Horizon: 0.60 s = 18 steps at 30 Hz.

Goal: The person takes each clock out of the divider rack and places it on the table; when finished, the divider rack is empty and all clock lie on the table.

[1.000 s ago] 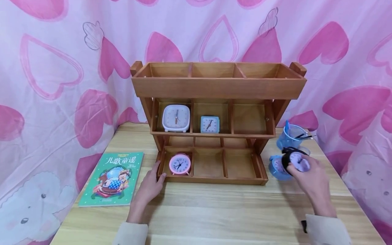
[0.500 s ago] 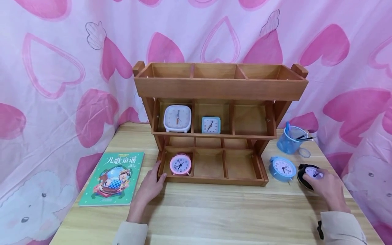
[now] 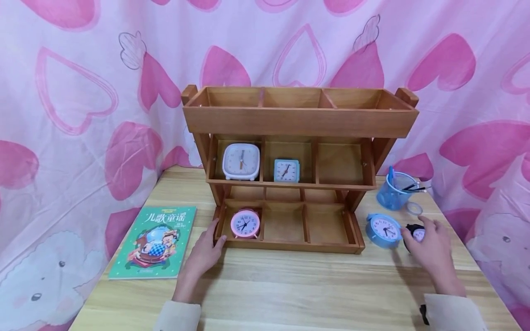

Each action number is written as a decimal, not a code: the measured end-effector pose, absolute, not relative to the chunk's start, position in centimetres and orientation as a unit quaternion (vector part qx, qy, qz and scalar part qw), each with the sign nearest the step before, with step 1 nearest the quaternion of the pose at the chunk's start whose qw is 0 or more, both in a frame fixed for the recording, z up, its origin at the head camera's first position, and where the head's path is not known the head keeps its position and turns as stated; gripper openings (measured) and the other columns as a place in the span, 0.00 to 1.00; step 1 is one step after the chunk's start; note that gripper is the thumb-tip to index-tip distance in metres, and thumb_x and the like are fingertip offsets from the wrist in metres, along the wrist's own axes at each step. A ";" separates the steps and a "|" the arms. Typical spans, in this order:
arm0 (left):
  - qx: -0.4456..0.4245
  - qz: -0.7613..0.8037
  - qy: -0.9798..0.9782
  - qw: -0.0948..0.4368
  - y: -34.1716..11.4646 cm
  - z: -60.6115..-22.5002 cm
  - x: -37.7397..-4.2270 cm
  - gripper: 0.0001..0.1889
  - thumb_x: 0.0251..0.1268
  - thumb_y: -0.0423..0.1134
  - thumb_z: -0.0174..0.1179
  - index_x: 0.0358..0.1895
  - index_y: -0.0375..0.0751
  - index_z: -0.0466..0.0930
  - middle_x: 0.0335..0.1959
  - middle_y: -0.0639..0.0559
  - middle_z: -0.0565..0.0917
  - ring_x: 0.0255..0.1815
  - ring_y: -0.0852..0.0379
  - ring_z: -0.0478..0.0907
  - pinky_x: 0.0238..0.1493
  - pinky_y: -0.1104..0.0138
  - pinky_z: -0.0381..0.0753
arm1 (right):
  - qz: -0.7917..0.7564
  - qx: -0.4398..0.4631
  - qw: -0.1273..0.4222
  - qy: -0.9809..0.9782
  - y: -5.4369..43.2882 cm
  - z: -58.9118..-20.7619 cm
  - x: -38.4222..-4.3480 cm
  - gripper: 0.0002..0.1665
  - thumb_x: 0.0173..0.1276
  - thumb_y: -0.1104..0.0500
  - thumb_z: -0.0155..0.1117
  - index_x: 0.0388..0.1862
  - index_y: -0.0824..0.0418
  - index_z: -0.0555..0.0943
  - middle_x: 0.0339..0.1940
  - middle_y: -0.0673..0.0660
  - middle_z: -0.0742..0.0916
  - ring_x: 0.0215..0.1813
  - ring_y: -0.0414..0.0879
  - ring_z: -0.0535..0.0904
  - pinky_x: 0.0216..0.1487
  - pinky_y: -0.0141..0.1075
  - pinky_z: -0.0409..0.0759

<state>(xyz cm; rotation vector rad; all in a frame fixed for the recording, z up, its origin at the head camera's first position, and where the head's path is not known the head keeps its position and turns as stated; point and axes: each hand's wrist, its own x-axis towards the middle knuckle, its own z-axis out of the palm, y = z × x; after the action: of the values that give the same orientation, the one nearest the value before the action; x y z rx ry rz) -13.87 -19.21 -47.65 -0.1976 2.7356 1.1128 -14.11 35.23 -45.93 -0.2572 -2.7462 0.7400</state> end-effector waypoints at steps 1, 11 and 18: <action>-0.067 0.375 0.920 0.090 -19.2 -47.6 -13.9 0.35 0.78 0.46 0.49 0.80 0.44 0.46 0.74 0.29 0.60 0.73 0.30 0.60 0.66 0.37 0.65 | 0.260 -0.077 0.151 -0.951 34.1 -45.6 -14.2 0.39 0.70 0.49 0.59 0.68 0.76 0.64 0.64 0.86 0.63 0.63 0.82 0.59 0.58 0.74 0.59; -0.063 0.377 0.920 0.086 -19.2 -47.5 -13.8 0.35 0.78 0.45 0.50 0.80 0.43 0.46 0.74 0.29 0.60 0.73 0.30 0.59 0.67 0.37 0.65 | 0.317 0.059 0.176 -0.930 20.2 -46.2 -15.7 0.28 0.67 0.54 0.66 0.60 0.69 0.76 0.62 0.73 0.75 0.62 0.72 0.68 0.60 0.67 0.66; -0.067 0.375 0.921 0.085 -19.2 -47.7 -13.9 0.35 0.77 0.45 0.50 0.80 0.44 0.47 0.74 0.29 0.61 0.72 0.30 0.61 0.66 0.37 0.66 | 0.298 0.131 0.097 -0.941 9.3 -47.2 -17.3 0.29 0.67 0.47 0.65 0.64 0.56 0.77 0.65 0.63 0.78 0.65 0.62 0.71 0.66 0.60 0.69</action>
<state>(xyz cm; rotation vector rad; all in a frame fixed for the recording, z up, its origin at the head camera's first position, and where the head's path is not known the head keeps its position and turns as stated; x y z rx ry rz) -13.90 -19.22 -47.74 -0.1998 2.7459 1.1200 -17.32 9.29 -47.23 0.3876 -2.7855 0.8818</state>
